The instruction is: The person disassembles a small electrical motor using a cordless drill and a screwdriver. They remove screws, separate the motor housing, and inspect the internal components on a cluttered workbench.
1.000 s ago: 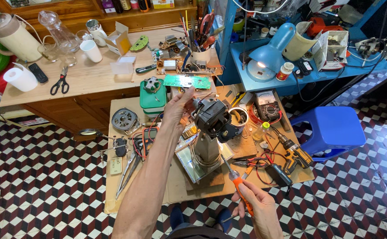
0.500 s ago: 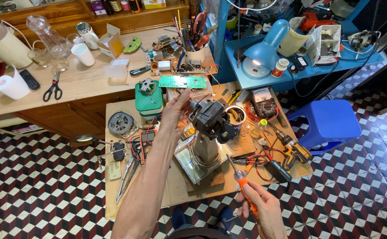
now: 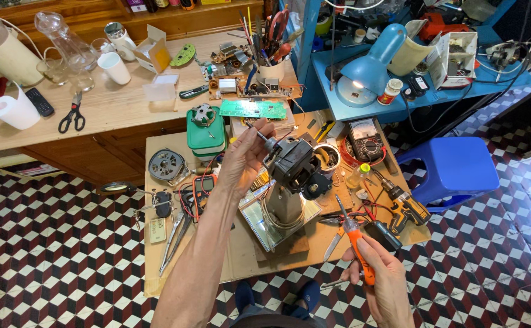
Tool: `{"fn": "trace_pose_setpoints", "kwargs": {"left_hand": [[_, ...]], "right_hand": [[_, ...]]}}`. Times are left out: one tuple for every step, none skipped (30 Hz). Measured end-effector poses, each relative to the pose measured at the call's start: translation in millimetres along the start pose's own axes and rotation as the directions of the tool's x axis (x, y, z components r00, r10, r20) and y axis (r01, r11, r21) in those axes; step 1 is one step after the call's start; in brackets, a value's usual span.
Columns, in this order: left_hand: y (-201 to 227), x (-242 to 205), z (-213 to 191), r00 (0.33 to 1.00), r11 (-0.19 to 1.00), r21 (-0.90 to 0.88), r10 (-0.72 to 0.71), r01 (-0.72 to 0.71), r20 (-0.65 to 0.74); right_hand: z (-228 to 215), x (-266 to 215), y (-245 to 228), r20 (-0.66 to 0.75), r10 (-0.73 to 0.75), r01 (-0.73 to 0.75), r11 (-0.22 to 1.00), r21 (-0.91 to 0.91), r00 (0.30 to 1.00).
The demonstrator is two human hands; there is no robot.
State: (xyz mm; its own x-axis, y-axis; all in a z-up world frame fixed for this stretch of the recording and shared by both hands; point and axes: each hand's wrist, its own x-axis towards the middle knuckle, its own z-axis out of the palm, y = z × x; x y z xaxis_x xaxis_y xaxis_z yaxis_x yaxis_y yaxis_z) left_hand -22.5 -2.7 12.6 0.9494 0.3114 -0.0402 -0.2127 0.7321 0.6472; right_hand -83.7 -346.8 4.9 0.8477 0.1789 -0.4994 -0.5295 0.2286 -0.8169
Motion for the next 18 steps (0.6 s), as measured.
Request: {"fn": "trace_pose_setpoints", "kwargs": {"left_hand": [[-1.2, 1.4, -3.1, 1.0, 1.0, 0.022, 0.004, -0.004, -0.004], [-2.9, 3.2, -6.7, 1.0, 0.999, 0.045, 0.008, -0.007, -0.008], [-3.7, 5.8, -11.3, 0.998, 0.997, 0.077, 0.004, 0.001, -0.058], [-4.4, 9.6, -15.8, 0.994, 0.994, 0.108, 0.001, 0.011, -0.109], [-5.0, 13.3, -20.5, 0.987, 0.99, 0.14, -0.001, 0.024, -0.16], [-5.6, 17.5, -24.2, 0.978, 0.985, 0.168, -0.006, 0.042, -0.206], [-5.2, 21.4, -26.9, 0.967, 0.979, 0.197, -0.009, 0.061, -0.254], [-4.3, 24.2, -28.4, 0.954, 0.971, 0.223, -0.01, 0.081, -0.301], [-2.7, 25.4, -29.4, 0.948, 0.967, 0.242, -0.004, 0.085, -0.318], [-0.4, 25.1, -28.9, 0.942, 0.961, 0.261, 0.004, 0.089, -0.335], [2.9, 23.6, -25.9, 0.937, 0.955, 0.28, 0.011, 0.094, -0.35], [6.9, 19.0, -22.2, 0.949, 0.965, 0.253, 0.011, 0.073, -0.315], [9.8, 12.7, -17.5, 0.961, 0.973, 0.223, 0.009, 0.055, -0.276], [11.7, 7.1, -11.7, 0.972, 0.98, 0.193, 0.008, 0.039, -0.237], [12.8, 2.4, -5.4, 0.975, 0.988, 0.153, 0.003, 0.032, -0.223], [13.6, -1.8, -0.4, 0.978, 0.993, 0.112, -0.002, 0.026, -0.209], [13.4, -5.0, 2.6, 0.981, 0.997, 0.072, -0.005, 0.02, -0.196], [12.8, -5.9, 3.6, 0.976, 0.996, 0.09, 0.003, 0.017, -0.22]], "right_hand": [[-0.7, 1.7, -2.3, 0.008, 0.003, -0.003, 1.0, 0.003, 1.0], [-2.2, 3.0, -4.6, 0.025, -0.008, 0.008, 1.0, 0.005, 1.0], [-3.1, 4.7, -6.3, 0.044, -0.018, 0.018, 1.0, 0.008, 0.999], [-4.2, 6.7, -7.8, 0.064, -0.028, 0.027, 1.0, 0.011, 0.998], [-5.3, 8.9, -8.8, 0.077, -0.034, 0.033, 0.999, 0.014, 0.996], [-6.7, 11.3, -10.2, 0.089, -0.04, 0.039, 0.999, 0.016, 0.995], [-7.9, 13.7, -11.7, 0.103, -0.045, 0.044, 0.999, 0.019, 0.994], [-9.1, 15.8, -13.1, 0.102, -0.037, 0.036, 0.999, 0.012, 0.994], [-10.1, 18.5, -14.4, 0.103, -0.028, 0.028, 1.0, 0.004, 0.994], [-10.6, 20.6, -15.7, 0.104, -0.02, 0.02, 1.0, -0.004, 0.994], [-10.1, 22.4, -17.5, 0.117, -0.018, 0.019, 1.0, -0.007, 0.993], [-9.1, 24.1, -19.7, 0.131, -0.016, 0.018, 1.0, -0.01, 0.991], [-9.1, 25.1, -22.8, 0.141, -0.017, 0.018, 1.0, -0.012, 0.99], [-8.6, 26.0, -26.3, 0.168, -0.021, 0.024, 1.0, -0.02, 0.986], [-7.0, 25.9, -29.6, 0.194, -0.023, 0.029, 0.999, -0.026, 0.981], [-5.0, 25.6, -33.2, 0.219, -0.025, 0.033, 0.999, -0.033, 0.975], [-3.1, 25.6, -37.2, 0.227, -0.028, 0.046, 0.996, -0.075, 0.973], [-1.2, 25.6, -41.7, 0.236, -0.03, 0.059, 0.991, -0.117, 0.971]]}}
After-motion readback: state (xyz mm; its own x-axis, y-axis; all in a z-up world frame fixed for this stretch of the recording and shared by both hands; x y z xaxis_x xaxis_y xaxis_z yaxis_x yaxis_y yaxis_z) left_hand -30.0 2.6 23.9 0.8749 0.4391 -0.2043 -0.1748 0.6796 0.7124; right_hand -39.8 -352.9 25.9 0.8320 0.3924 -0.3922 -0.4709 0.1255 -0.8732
